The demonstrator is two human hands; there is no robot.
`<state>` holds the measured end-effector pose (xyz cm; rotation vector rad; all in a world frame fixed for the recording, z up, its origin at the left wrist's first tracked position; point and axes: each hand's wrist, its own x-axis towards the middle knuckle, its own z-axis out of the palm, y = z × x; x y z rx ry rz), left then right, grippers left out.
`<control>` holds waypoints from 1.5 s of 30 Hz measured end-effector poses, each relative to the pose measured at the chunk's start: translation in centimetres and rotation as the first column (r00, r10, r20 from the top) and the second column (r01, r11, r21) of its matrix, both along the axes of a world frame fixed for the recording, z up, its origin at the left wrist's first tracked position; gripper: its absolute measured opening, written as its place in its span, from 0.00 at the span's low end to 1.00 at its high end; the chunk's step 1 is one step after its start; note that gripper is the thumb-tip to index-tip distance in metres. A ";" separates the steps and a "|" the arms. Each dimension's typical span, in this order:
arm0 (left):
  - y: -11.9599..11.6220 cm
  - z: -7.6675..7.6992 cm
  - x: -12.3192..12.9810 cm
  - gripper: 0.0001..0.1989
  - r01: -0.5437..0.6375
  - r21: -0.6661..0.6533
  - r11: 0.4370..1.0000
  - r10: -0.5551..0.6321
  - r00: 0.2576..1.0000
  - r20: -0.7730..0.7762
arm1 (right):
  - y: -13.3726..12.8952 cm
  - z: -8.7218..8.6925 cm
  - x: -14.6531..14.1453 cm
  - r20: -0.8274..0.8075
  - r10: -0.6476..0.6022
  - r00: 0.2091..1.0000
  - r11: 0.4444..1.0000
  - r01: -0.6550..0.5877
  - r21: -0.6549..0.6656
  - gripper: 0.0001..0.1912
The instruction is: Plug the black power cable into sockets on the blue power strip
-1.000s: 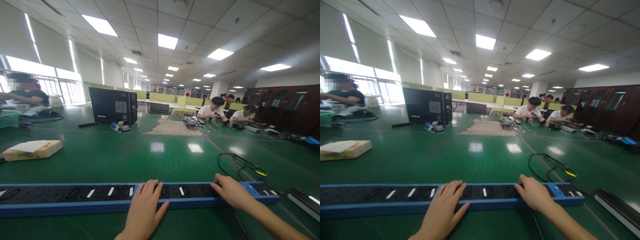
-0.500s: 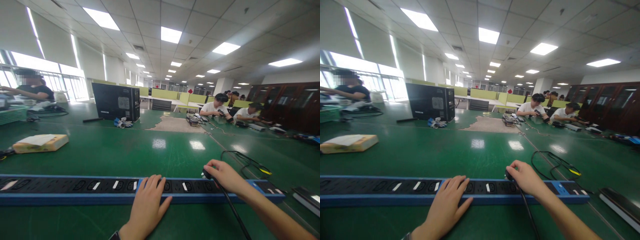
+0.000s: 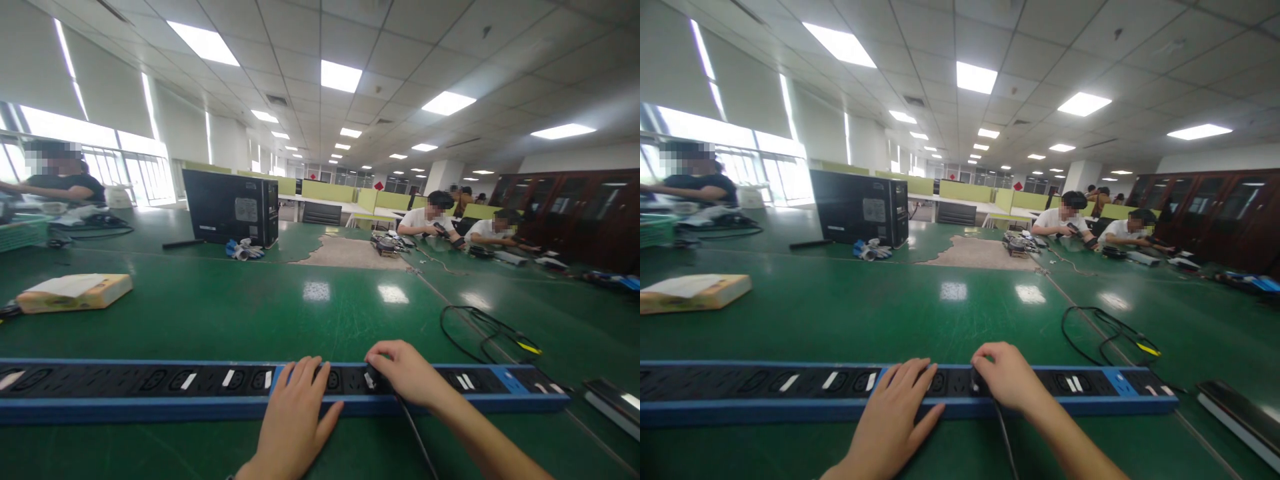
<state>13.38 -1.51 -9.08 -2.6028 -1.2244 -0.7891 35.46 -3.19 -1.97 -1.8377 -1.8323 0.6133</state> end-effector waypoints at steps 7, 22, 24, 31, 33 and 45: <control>0.1 -0.2 -0.2 0.23 0.001 0.013 1.000 -0.001 1.000 -0.017 | 1.5 -1.7 -2.5 -0.025 -0.068 0.997 0.997 0.069 0.035 0.11; -0.6 0.7 0.3 0.22 -0.020 -0.096 0.995 0.024 0.999 0.040 | 1.9 -1.7 -2.0 -0.027 -0.056 0.998 0.997 0.054 -0.055 0.10; -0.5 0.7 0.3 0.23 -0.016 -0.104 0.994 0.018 1.000 0.015 | 2.0 -1.3 -2.3 0.033 -0.065 0.997 0.997 0.066 -0.043 0.10; -0.1 0.3 0.0 0.23 0.000 -0.043 0.999 -0.001 1.000 -0.019 | 2.1 0.3 -3.8 0.280 -0.067 0.958 0.996 0.081 -0.039 0.10; 0.0 0.1 0.0 0.23 0.002 -0.021 1.000 -0.002 1.000 -0.017 | 1.9 0.4 -4.3 0.322 -0.060 0.945 0.996 0.080 -0.048 0.11; 0.0 0.5 -0.1 0.20 0.025 -0.098 0.995 -0.014 0.994 0.109 | 1.0 -0.8 -5.6 0.370 -0.154 0.916 0.988 0.150 0.040 0.11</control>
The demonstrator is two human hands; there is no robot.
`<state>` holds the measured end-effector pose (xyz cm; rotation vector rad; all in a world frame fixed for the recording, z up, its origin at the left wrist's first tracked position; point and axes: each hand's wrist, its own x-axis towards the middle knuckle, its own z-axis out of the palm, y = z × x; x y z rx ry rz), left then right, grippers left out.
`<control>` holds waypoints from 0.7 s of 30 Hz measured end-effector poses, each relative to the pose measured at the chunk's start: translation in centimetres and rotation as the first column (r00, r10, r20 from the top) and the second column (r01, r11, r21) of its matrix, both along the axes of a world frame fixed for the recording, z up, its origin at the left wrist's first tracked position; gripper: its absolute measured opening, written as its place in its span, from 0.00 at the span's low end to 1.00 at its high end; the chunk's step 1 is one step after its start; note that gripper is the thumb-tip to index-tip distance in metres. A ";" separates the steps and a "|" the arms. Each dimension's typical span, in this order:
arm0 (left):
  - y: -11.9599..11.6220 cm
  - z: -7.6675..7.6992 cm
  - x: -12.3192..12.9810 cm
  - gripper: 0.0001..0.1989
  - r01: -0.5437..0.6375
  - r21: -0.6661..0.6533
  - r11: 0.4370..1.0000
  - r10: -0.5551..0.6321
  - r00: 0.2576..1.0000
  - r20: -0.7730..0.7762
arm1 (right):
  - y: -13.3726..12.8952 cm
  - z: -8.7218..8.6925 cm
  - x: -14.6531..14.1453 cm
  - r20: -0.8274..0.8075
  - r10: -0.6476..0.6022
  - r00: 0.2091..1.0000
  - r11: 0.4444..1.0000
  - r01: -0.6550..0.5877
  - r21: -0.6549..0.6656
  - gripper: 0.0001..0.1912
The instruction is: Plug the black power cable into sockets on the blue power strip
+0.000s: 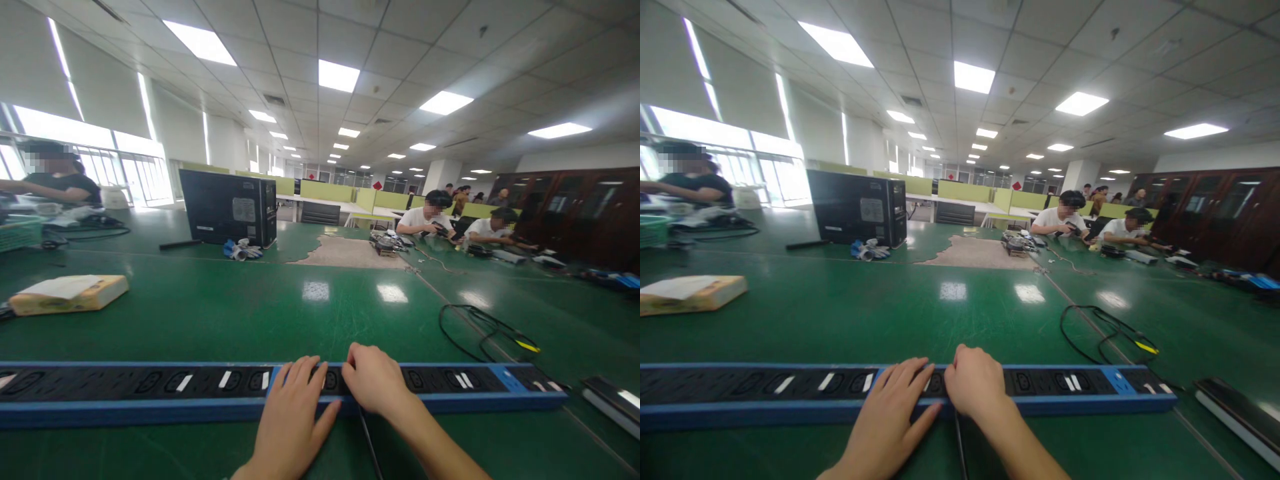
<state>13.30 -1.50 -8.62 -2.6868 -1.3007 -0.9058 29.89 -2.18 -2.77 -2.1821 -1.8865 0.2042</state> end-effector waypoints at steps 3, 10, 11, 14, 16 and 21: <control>-1.1 1.5 0.5 0.11 0.029 -0.099 0.995 -0.021 0.996 0.084 | 0.0 -0.8 0.1 -0.045 -0.037 0.998 0.998 0.040 0.055 0.09; -3.2 3.4 3.7 0.09 0.158 -0.599 0.785 0.023 0.959 0.284 | 0.9 -2.6 1.4 -0.235 0.063 0.970 0.982 -0.018 0.188 0.23; -3.0 3.2 4.1 0.10 0.202 -0.674 0.711 0.082 0.927 0.365 | 1.1 -2.9 1.7 -0.276 0.098 0.956 0.978 -0.041 0.204 0.24; -2.1 2.0 5.3 0.19 0.383 -0.814 0.437 0.272 0.806 0.526 | 1.9 -3.7 2.7 -0.392 0.156 0.907 0.959 -0.045 0.278 0.26; -1.6 1.1 5.8 0.24 0.462 -0.829 0.314 0.340 0.761 0.553 | 2.2 -4.2 3.1 -0.450 0.144 0.881 0.943 0.017 0.334 0.28; -2.4 0.9 7.1 0.28 0.583 -0.777 0.237 0.416 0.662 0.624 | 2.4 -4.8 3.4 -0.549 0.129 0.826 0.922 0.104 0.374 0.28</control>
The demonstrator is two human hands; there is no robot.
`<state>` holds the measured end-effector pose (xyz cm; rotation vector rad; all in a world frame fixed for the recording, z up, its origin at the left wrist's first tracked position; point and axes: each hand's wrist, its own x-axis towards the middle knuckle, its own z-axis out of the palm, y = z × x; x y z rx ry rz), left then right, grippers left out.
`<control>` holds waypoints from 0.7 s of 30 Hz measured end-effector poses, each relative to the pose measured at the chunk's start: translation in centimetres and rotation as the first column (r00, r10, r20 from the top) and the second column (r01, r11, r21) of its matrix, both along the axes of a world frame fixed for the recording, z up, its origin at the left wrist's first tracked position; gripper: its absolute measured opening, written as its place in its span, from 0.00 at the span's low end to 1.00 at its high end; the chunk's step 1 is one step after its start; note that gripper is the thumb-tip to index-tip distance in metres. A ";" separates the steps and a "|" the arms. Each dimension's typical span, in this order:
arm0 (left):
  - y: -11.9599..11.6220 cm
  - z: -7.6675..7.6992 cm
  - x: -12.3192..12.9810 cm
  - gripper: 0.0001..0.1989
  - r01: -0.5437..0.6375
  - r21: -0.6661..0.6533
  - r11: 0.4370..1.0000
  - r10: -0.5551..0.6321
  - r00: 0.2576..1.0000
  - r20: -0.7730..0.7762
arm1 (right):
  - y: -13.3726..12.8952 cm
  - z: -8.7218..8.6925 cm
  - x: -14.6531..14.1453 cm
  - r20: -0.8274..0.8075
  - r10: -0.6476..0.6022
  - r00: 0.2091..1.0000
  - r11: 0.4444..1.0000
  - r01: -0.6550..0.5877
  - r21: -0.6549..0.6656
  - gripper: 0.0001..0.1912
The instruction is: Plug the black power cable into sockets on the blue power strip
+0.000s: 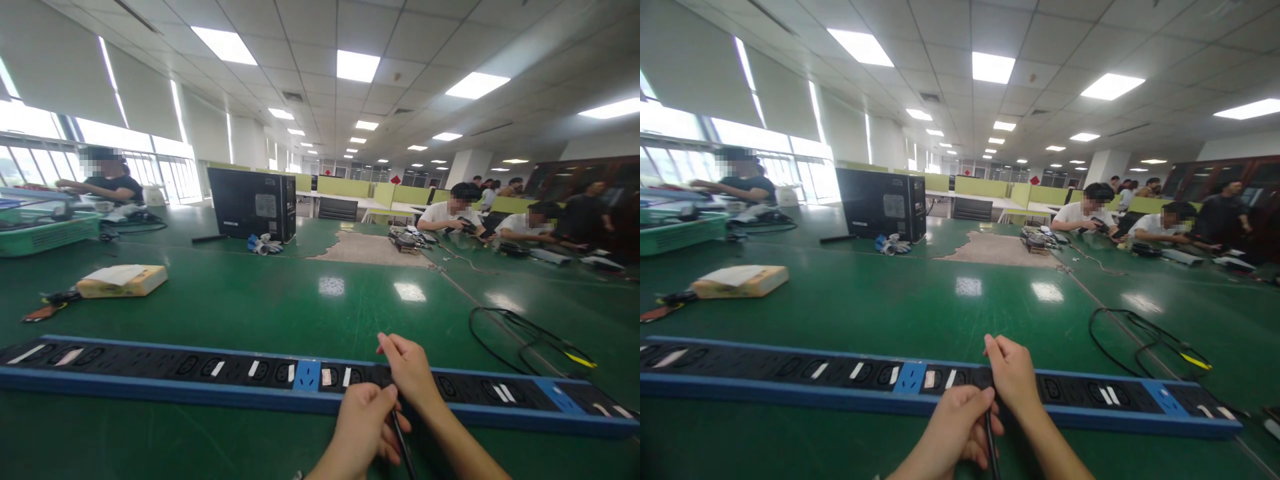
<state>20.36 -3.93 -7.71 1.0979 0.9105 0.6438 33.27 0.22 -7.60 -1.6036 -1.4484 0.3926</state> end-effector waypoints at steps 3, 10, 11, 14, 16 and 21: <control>-1.3 1.4 0.1 0.27 -0.018 0.054 0.998 0.009 0.987 0.161 | -0.1 0.1 0.1 -0.055 0.029 0.998 1.000 -0.030 -0.007 0.29; -0.9 2.4 -7.5 0.26 -0.375 0.022 0.927 0.363 0.908 0.210 | -0.1 -0.1 0.0 -0.043 0.028 0.999 0.999 -0.029 -0.034 0.29; -0.4 2.1 -8.9 0.26 -0.477 -0.019 0.878 0.473 0.864 0.171 | -0.1 -0.1 0.0 -0.034 0.027 0.999 0.999 -0.028 -0.037 0.29; 0.8 1.4 -11.8 0.26 -0.535 -0.050 0.843 0.537 0.843 0.037 | -0.2 0.0 -0.1 -0.007 0.018 1.000 0.999 -0.018 -0.041 0.29; 1.2 1.1 -12.3 0.26 -0.513 -0.022 0.858 0.513 0.858 -0.008 | -0.3 0.1 -0.2 0.006 0.010 1.000 0.999 -0.010 -0.042 0.29; 1.2 1.4 -11.1 0.25 -0.485 0.008 0.875 0.485 0.874 -0.040 | -0.3 0.4 -0.4 0.038 0.016 0.999 0.999 -0.015 -0.036 0.29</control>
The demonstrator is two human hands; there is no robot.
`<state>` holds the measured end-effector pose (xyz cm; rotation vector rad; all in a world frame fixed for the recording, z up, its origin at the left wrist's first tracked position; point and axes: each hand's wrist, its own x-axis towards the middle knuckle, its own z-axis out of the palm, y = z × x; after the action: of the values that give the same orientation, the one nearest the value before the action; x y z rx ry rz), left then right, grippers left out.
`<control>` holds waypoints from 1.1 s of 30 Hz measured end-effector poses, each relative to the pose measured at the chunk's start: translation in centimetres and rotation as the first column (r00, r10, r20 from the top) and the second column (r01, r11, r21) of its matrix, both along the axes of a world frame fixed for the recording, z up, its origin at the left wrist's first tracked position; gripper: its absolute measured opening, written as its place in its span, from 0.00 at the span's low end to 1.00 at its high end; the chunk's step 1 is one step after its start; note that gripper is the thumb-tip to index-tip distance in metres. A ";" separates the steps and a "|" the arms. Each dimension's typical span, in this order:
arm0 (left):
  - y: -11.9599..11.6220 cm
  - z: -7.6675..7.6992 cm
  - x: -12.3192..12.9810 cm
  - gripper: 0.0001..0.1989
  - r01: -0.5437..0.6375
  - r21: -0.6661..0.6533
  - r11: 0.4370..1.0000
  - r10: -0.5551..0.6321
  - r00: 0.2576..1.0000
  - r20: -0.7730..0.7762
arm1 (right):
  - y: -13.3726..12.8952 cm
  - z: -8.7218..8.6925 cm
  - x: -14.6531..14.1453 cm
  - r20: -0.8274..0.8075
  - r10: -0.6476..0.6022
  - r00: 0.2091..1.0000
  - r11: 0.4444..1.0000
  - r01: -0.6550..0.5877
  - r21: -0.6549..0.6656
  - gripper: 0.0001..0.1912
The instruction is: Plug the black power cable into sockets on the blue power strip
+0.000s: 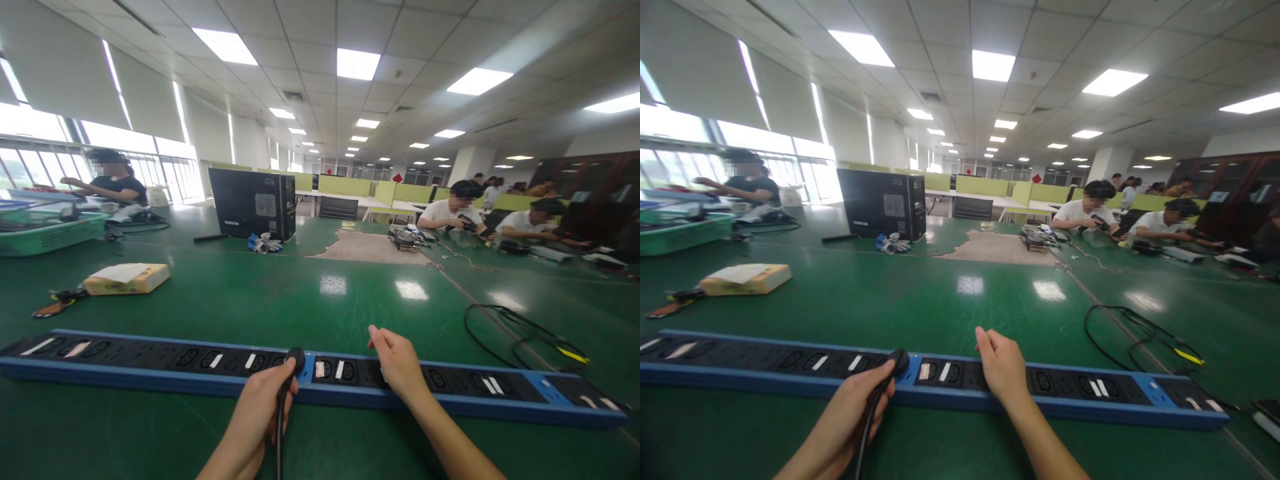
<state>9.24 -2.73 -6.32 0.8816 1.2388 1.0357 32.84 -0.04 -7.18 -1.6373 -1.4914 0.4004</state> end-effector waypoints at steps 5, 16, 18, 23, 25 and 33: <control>-0.3 0.1 0.6 0.26 0.020 0.033 0.999 -0.016 0.992 -0.124 | -0.2 0.2 -0.2 0.038 0.000 0.999 1.000 0.000 0.010 0.28; -0.6 0.3 1.0 0.27 0.016 0.029 0.999 -0.011 0.984 -0.175 | -0.3 0.2 -0.5 0.112 -0.018 0.994 1.000 0.018 -0.001 0.27; -0.6 0.2 1.1 0.28 -0.007 0.034 0.999 0.013 0.987 -0.161 | -0.3 0.2 -0.6 0.123 -0.018 0.992 1.000 0.018 0.003 0.27; -0.7 -0.2 1.2 0.29 -0.022 0.013 1.000 0.023 0.994 -0.108 | -0.3 0.0 -0.7 0.151 -0.031 0.988 0.999 0.029 0.014 0.26; -0.6 -0.3 1.1 0.30 -0.002 -0.014 1.000 0.001 0.997 -0.077 | -0.3 0.0 -0.7 0.159 -0.033 0.987 0.999 0.031 0.015 0.25; -0.4 -0.8 1.3 0.27 0.028 -0.011 1.000 -0.029 0.999 -0.017 | -0.5 0.1 -0.7 0.204 -0.021 0.979 1.000 0.023 -0.008 0.25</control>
<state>10.59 -3.14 -7.15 0.8990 1.2414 1.0002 32.13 -0.57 -7.04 -1.7433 -1.6221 0.2331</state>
